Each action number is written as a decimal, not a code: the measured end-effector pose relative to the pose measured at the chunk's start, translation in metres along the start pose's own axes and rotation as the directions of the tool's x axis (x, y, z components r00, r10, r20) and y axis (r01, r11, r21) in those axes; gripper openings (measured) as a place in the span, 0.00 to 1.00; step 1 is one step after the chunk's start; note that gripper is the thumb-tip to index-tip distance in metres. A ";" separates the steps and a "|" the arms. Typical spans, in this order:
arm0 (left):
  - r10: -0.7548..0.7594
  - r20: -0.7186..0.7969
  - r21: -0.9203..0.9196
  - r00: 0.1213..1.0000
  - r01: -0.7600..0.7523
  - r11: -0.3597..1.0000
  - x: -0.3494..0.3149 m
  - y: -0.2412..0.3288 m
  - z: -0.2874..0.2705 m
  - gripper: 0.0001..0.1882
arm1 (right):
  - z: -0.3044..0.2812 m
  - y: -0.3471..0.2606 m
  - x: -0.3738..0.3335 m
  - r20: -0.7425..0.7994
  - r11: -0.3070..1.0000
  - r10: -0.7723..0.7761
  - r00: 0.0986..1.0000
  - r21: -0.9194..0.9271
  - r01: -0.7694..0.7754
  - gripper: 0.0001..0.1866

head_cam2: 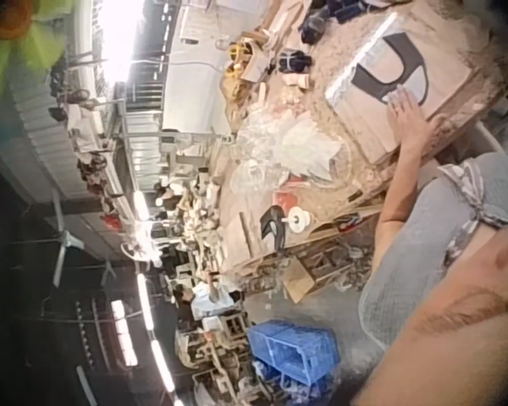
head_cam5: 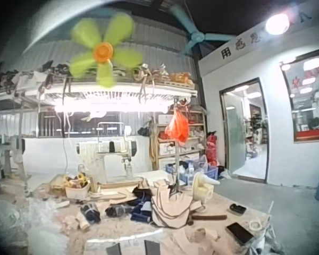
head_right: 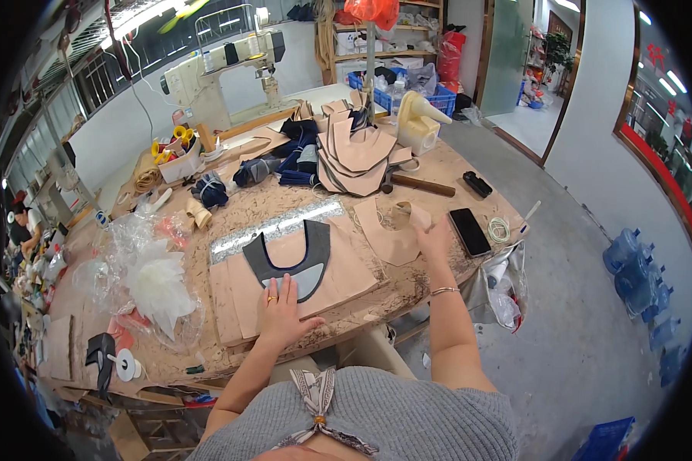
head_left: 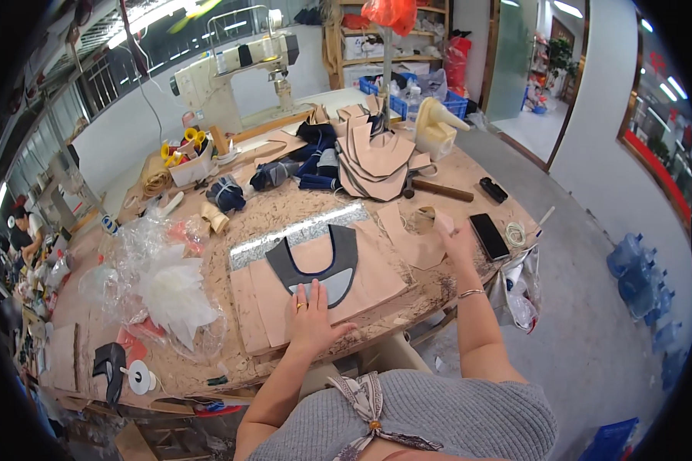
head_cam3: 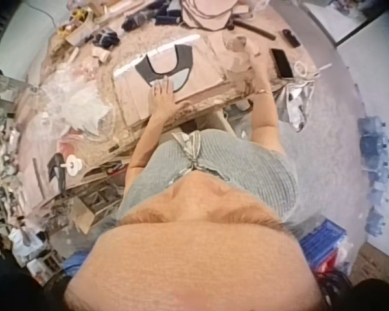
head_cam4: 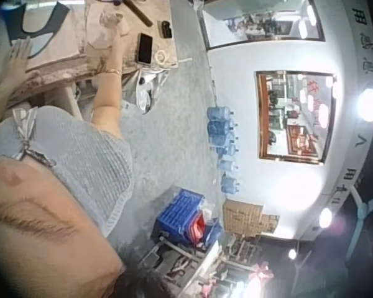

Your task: The person repeatedly assembles shoe components by placing a white foam insert into a dark U-shaped piece, then covering it with a tan leather-like piece. They smooth the layers and stack the assembled units on the table. The process is repeated multiple times throughout the clip.

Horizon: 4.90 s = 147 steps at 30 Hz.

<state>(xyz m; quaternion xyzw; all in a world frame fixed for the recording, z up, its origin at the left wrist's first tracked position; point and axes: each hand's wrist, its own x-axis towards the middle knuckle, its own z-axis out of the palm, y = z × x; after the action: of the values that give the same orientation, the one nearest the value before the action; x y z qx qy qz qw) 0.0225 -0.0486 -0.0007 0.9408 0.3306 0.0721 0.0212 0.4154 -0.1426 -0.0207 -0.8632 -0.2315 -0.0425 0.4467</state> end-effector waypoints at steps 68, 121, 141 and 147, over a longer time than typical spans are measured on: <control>-0.693 -0.644 -0.533 0.323 0.460 0.710 -0.131 -0.163 -0.048 0.02 | -0.074 -0.114 -0.015 -0.306 0.123 -0.036 0.951 0.943 0.308 0.11; -0.387 0.056 -0.903 0.920 0.212 0.373 0.054 -0.074 -0.007 0.22 | 0.088 -0.125 -0.126 0.575 0.864 -0.296 0.763 0.502 -0.043 0.27; -0.398 -0.018 -0.668 0.917 0.286 0.687 0.046 -0.059 -0.019 0.25 | 0.075 -0.137 -0.140 0.451 0.859 -0.492 0.745 0.389 0.333 0.32; -0.378 0.056 -0.563 0.924 0.342 0.752 0.034 -0.043 -0.022 0.33 | 0.050 -0.133 -0.145 0.364 0.803 -0.595 0.716 0.243 0.544 0.38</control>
<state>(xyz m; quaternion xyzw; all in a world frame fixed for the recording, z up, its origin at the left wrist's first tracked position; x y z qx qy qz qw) 0.0188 0.0053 0.0215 0.8081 0.4698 0.1895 0.3006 0.2215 -0.0898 0.0088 -0.7094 -0.5791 0.0237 0.4011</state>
